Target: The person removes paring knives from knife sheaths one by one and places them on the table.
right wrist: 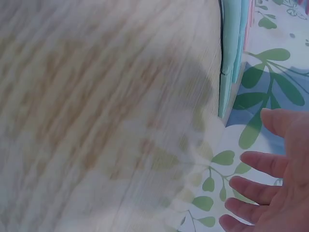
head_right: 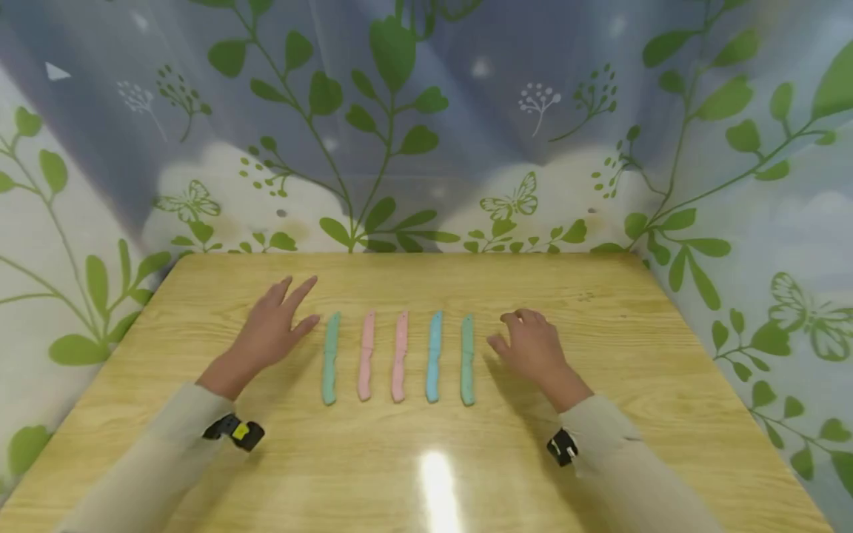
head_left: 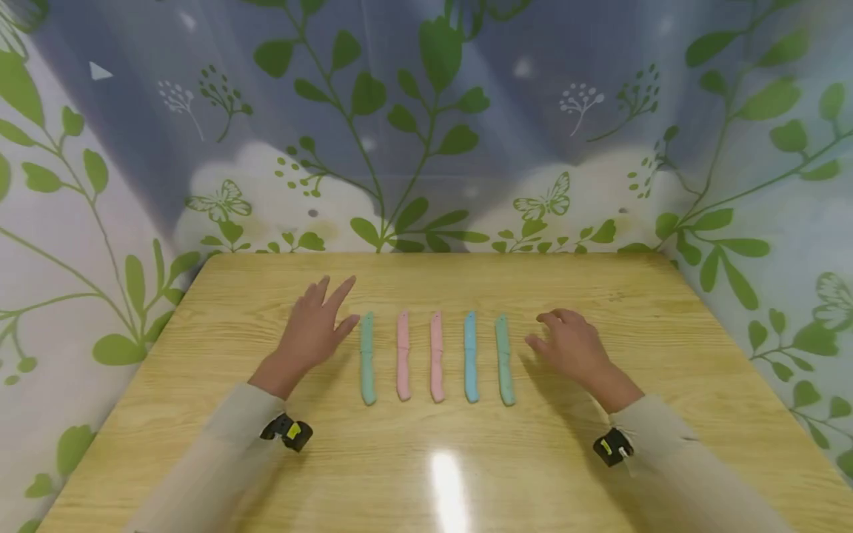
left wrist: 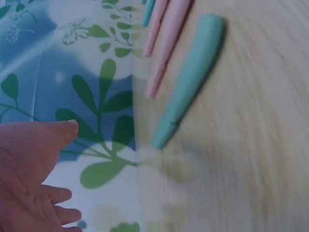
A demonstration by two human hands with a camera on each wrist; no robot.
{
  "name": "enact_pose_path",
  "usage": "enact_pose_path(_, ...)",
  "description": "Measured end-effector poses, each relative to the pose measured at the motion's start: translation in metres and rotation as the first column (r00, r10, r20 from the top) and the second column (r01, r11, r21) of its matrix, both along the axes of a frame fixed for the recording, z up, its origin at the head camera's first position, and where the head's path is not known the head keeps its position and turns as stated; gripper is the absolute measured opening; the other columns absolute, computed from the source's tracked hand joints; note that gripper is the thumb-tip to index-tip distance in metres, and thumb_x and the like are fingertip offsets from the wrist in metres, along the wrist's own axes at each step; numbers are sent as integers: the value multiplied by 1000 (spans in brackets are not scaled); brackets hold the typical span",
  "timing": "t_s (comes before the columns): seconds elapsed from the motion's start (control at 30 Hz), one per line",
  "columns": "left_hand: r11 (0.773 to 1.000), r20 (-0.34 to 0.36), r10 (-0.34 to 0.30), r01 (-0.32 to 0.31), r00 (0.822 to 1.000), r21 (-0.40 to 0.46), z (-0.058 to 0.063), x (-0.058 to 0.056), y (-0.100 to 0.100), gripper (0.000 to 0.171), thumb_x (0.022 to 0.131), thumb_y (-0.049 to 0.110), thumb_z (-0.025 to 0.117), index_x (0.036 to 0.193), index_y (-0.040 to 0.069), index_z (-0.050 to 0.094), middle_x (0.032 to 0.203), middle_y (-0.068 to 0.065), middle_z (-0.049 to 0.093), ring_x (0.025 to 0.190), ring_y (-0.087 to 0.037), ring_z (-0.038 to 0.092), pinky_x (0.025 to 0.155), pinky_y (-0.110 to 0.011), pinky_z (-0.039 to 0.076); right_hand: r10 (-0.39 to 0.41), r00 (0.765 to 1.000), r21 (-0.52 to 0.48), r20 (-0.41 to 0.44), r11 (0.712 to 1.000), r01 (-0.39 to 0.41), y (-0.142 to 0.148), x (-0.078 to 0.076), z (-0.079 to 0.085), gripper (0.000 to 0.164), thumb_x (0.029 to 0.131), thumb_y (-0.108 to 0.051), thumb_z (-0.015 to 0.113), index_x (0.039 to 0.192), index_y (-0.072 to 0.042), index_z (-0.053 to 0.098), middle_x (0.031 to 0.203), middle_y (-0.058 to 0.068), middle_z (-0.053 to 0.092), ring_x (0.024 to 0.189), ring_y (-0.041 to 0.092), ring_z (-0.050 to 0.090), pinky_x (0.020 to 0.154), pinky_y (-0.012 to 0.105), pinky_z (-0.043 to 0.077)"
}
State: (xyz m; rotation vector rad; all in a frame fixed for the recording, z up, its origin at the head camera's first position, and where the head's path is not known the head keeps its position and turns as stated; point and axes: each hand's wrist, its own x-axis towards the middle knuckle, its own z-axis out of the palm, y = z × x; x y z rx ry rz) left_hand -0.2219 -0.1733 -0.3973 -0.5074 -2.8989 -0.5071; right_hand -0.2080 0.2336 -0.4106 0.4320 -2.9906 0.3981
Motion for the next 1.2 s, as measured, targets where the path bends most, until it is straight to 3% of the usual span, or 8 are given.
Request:
enact_pose_path(0.27, 999, -15, -55, 55, 998, 3, 14, -2, 24, 61, 92, 25, 64, 144, 10, 35, 127, -24, 58, 112, -40, 55, 91, -54, 46, 22, 999, -7, 43, 1000, -21, -9, 4, 3, 41, 94, -29, 59, 115, 6, 59, 113, 29, 61, 101, 45, 55, 82, 58, 47)
enact_pose_path(0.43, 996, -9, -89, 88, 996, -15, 13, -3, 37, 56, 91, 25, 65, 140, 10, 42, 124, -18, 62, 112, -35, 56, 90, -51, 48, 18, 994, -23, 104, 1000, -15, -15, 5, 4, 38, 94, -28, 60, 111, 5, 60, 101, 24, 66, 88, 37, 62, 72, 51, 51)
enact_pose_path(0.57, 990, 6, -137, 137, 991, -43, 13, -4, 47, 51, 91, 26, 66, 136, 10, 48, 124, -16, 62, 113, -33, 56, 91, -49, 48, 20, 995, -27, 95, 999, -18, -21, 6, 2, 34, 92, -28, 62, 103, 4, 63, 80, 13, 68, 67, 24, 62, 57, 41, 52)
enact_pose_path(0.67, 982, 33, -177, 179, 984, -67, 14, -6, 54, 47, 91, 25, 66, 133, 10, 51, 125, -15, 62, 114, -31, 56, 94, -47, 47, 29, 996, -36, 89, 999, -25, -26, 9, 4, 33, 91, -28, 63, 98, 4, 66, 69, 8, 67, 60, 18, 59, 53, 37, 50)
enact_pose_path(0.9, 966, 73, -241, 247, 968, -82, 18, -12, 74, 38, 91, 18, 65, 126, 7, 57, 120, -13, 65, 106, -27, 61, 89, -43, 50, 11, 992, -30, 126, 1000, -7, -35, 11, 6, 35, 91, -31, 62, 94, 4, 67, 72, 10, 69, 63, 21, 61, 61, 42, 53)
enact_pose_path(1.2, 958, 126, -264, 276, 956, -84, 17, -17, 102, 36, 92, 17, 64, 126, 9, 57, 118, -12, 66, 106, -25, 61, 88, -40, 51, -3, 986, -7, 164, 1000, 4, -39, 12, -3, 31, 90, -32, 64, 80, -3, 67, 70, 7, 66, 55, 16, 52, 50, 31, 44)
